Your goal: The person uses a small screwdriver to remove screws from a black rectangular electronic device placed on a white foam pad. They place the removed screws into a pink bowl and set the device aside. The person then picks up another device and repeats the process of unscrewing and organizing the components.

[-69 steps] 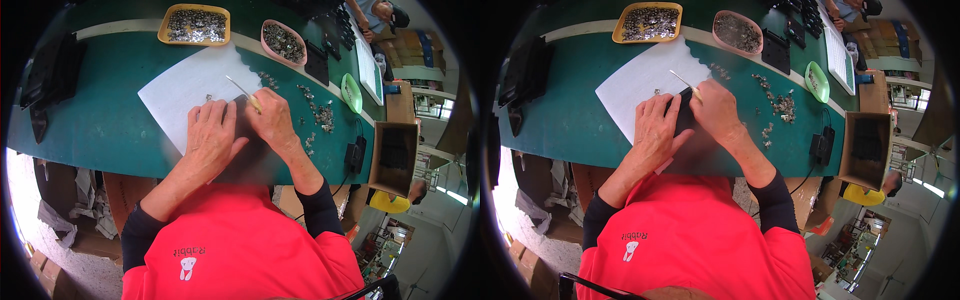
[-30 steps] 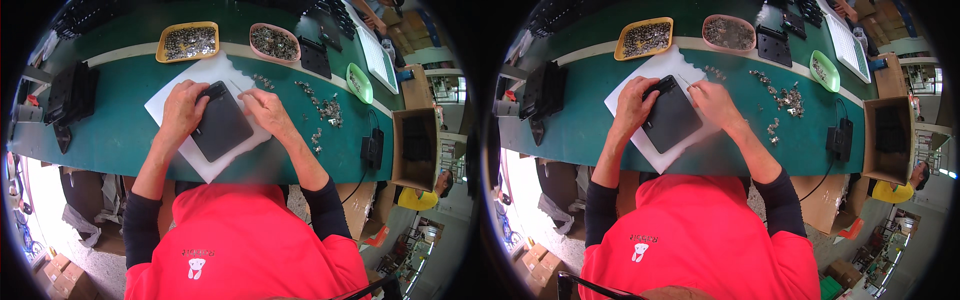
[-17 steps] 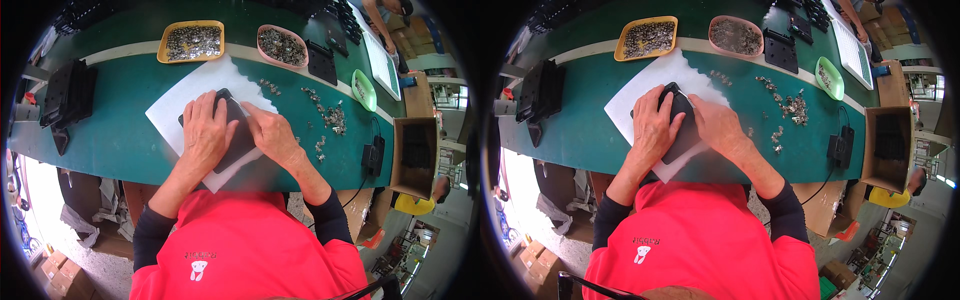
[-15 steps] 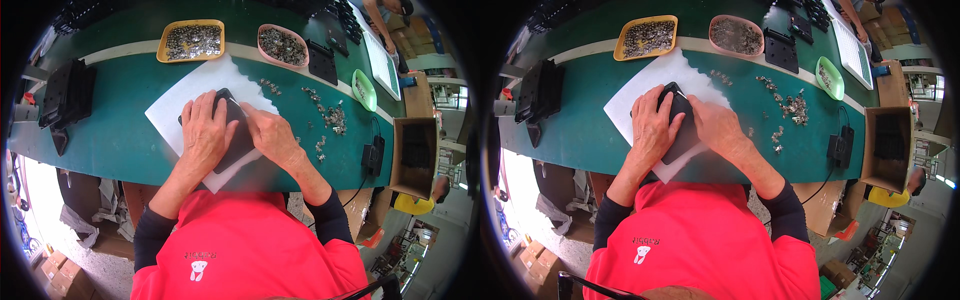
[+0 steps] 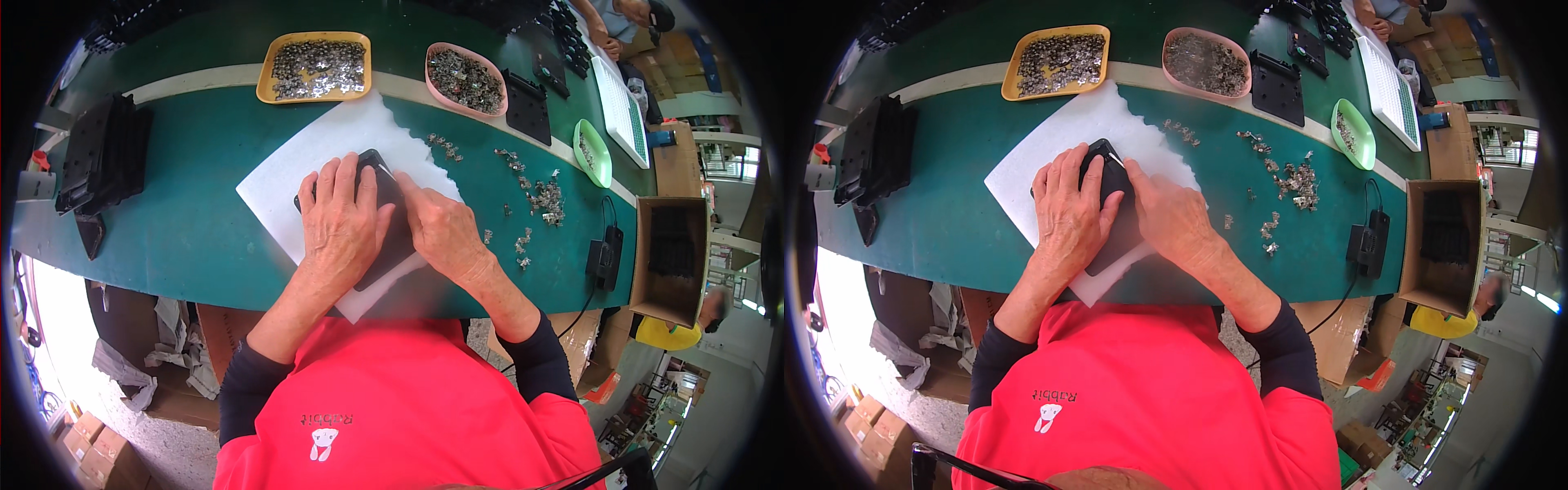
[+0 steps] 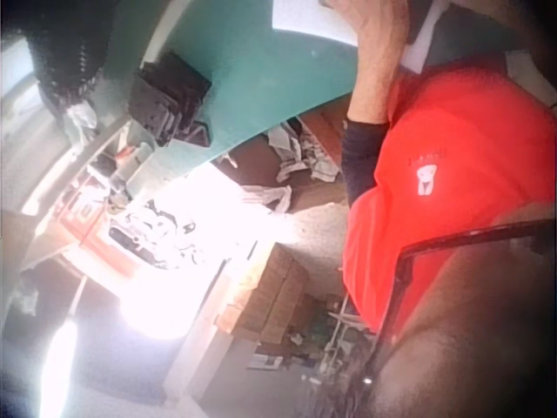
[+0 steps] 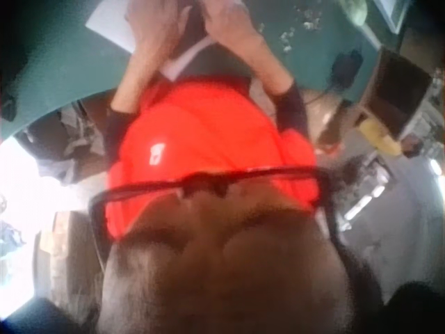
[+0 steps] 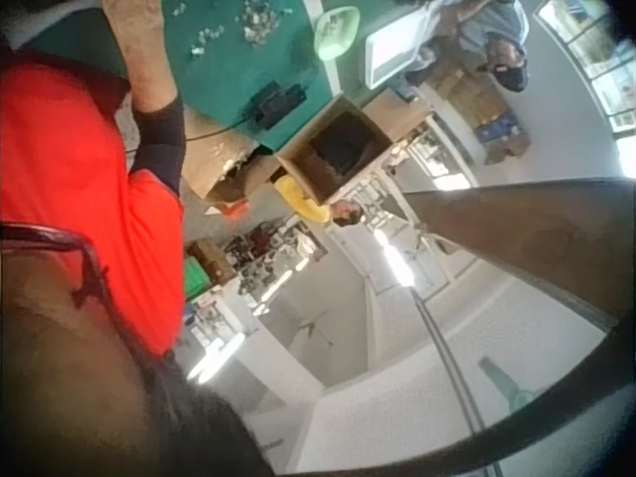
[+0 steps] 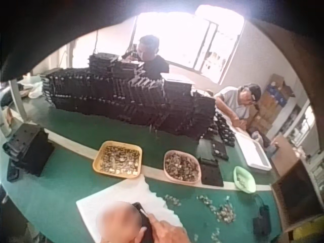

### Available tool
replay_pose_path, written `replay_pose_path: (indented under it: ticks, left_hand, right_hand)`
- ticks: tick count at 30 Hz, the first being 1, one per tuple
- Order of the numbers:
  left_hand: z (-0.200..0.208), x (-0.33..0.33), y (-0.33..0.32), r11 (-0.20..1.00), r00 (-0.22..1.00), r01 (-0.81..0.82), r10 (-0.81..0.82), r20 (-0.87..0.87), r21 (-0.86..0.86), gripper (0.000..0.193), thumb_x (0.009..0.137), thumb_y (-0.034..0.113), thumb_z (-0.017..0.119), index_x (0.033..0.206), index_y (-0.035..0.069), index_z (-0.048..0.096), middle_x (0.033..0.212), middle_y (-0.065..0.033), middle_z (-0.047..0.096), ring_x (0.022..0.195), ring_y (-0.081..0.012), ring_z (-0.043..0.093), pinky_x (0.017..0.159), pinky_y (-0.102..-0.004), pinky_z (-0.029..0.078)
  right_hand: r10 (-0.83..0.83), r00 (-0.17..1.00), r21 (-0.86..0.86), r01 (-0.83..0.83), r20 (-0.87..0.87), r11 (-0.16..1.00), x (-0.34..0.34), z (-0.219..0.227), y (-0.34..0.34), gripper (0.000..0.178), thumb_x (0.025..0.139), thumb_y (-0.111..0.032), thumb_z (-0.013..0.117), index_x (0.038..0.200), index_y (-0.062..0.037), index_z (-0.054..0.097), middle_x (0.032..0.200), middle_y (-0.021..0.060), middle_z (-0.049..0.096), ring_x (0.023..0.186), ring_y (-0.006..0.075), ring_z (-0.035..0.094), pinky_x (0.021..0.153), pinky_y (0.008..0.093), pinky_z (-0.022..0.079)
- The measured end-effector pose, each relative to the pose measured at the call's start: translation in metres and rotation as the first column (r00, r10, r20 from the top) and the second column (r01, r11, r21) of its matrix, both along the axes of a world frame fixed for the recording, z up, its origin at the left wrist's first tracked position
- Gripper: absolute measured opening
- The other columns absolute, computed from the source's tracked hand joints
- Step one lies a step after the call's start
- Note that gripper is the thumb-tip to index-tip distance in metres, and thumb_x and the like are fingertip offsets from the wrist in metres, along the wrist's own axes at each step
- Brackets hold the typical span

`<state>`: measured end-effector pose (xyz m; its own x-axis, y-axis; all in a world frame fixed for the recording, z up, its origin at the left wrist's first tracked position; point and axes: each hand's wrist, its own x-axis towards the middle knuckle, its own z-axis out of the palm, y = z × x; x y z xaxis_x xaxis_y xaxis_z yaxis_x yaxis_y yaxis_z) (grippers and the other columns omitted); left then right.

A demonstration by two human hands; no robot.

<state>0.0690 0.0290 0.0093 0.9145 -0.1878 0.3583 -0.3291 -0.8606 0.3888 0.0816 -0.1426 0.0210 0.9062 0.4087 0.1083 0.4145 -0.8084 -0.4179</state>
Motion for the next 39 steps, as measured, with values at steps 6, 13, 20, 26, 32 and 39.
replay_pose_path:
  ticks: [6, 13, 20, 26, 32, 39]
  left_hand:
    - [-0.001, 0.0, 0.0, 1.0, 1.0, 0.002, -0.002, 0.001, 0.002, 0.056, 0.076, 0.022, 0.076, 0.123, -0.002, 0.057, 0.133, -0.0189, 0.047, 0.122, -0.0371, 0.046, 0.103, -0.05, 0.032]
    - [0.0, 0.001, 0.001, 1.0, 1.0, 0.009, -0.009, -0.012, -0.012, 0.057, 0.074, 0.021, 0.076, 0.123, -0.002, 0.057, 0.133, -0.0189, 0.047, 0.122, -0.0366, 0.046, 0.1, -0.0489, 0.034]
    - [0.003, 0.001, -0.002, 1.0, 0.999, 0.008, -0.008, -0.035, 0.013, 0.057, 0.074, 0.022, 0.076, 0.122, -0.002, 0.056, 0.132, -0.0183, 0.047, 0.121, -0.0354, 0.046, 0.098, -0.0478, 0.034]
    - [0.001, 0.001, -0.004, 1.0, 1.0, -0.022, 0.022, -0.022, 0.008, 0.056, 0.076, 0.023, 0.075, 0.123, -0.002, 0.056, 0.132, -0.0179, 0.047, 0.12, -0.0347, 0.045, 0.098, -0.0485, 0.034]
    - [0.001, 0.001, -0.004, 1.0, 1.0, -0.02, 0.02, -0.014, 0.02, 0.055, 0.078, 0.024, 0.074, 0.123, -0.001, 0.056, 0.132, -0.017, 0.047, 0.12, -0.0338, 0.045, 0.097, -0.0479, 0.034]
    - [-0.001, 0.0, -0.003, 1.0, 1.0, -0.016, 0.016, -0.011, 0.018, 0.056, 0.078, 0.025, 0.075, 0.123, -0.001, 0.056, 0.132, -0.0166, 0.046, 0.121, -0.033, 0.045, 0.098, -0.0473, 0.034]
  right_hand:
    - [-0.001, 1.0, -0.032, 0.001, 0.006, 0.999, 0.0, 0.001, 0.001, 0.046, 0.088, -0.01, 0.057, 0.133, -0.0074, 0.051, 0.08, 0.0147, 0.064, 0.065, 0.0353, 0.064, 0.057, 0.0443, 0.052]
    - [-0.05, 0.984, -0.166, 0.02, -0.174, 0.986, 0.007, 0.015, 0.011, 0.047, 0.086, -0.003, 0.054, 0.132, -0.0025, 0.048, 0.077, 0.0187, 0.066, 0.071, 0.0386, 0.065, 0.062, 0.0466, 0.052]
    - [-0.047, 0.957, -0.281, -0.037, -0.287, 0.959, 0.013, 0.037, 0.02, 0.042, 0.087, -0.007, 0.053, 0.128, -0.0002, 0.048, 0.073, 0.0237, 0.065, 0.073, 0.0411, 0.066, 0.065, 0.0492, 0.054]
    - [0.026, 0.961, -0.291, -0.109, -0.275, 0.95, 0.03, 0.045, 0.023, 0.033, 0.089, -0.012, 0.05, 0.119, 0.0003, 0.053, 0.076, 0.0244, 0.067, 0.073, 0.0418, 0.067, 0.066, 0.0508, 0.053]
    - [-0.019, 0.96, -0.185, -0.035, -0.279, 0.982, 0.015, 0.043, 0.012, 0.034, 0.091, -0.012, 0.048, 0.122, 0.0005, 0.053, 0.08, 0.0248, 0.067, 0.08, 0.0431, 0.066, 0.071, 0.0523, 0.053]
    - [-0.038, 0.962, -0.291, -0.044, -0.272, 0.956, 0.013, 0.054, 0.013, 0.039, 0.09, -0.006, 0.048, 0.128, -0.0018, 0.051, 0.081, 0.0281, 0.065, 0.08, 0.0453, 0.065, 0.073, 0.0522, 0.053]
